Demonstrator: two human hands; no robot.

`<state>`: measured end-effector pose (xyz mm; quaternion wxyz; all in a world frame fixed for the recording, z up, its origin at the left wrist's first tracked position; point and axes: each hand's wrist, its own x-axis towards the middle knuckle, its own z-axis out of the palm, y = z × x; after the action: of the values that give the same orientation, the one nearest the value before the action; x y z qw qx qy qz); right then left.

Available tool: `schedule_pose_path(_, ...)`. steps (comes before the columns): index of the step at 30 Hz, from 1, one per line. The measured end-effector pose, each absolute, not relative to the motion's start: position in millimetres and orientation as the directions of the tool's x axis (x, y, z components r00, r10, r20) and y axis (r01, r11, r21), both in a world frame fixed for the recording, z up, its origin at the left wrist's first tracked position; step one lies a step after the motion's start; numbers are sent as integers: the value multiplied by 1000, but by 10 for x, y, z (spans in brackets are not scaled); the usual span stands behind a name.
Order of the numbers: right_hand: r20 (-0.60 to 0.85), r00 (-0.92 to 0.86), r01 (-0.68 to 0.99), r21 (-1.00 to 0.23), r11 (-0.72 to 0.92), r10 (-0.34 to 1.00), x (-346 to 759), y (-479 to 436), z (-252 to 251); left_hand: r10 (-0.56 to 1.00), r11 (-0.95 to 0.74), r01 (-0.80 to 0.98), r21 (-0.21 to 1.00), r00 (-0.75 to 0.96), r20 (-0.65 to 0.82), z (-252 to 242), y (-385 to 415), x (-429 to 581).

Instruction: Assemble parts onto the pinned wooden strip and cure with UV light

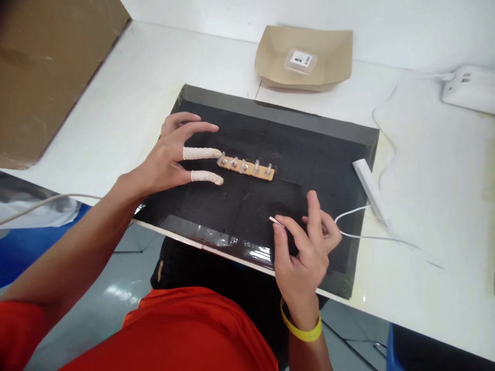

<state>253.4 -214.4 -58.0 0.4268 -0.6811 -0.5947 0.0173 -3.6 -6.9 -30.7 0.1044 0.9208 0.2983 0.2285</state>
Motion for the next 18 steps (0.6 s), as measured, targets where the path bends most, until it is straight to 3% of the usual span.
schedule_pose_path(18,483,281,807,-586,68,830,2545,-2141,-580,684,-704,556,442,699,210,-186,-56,4)
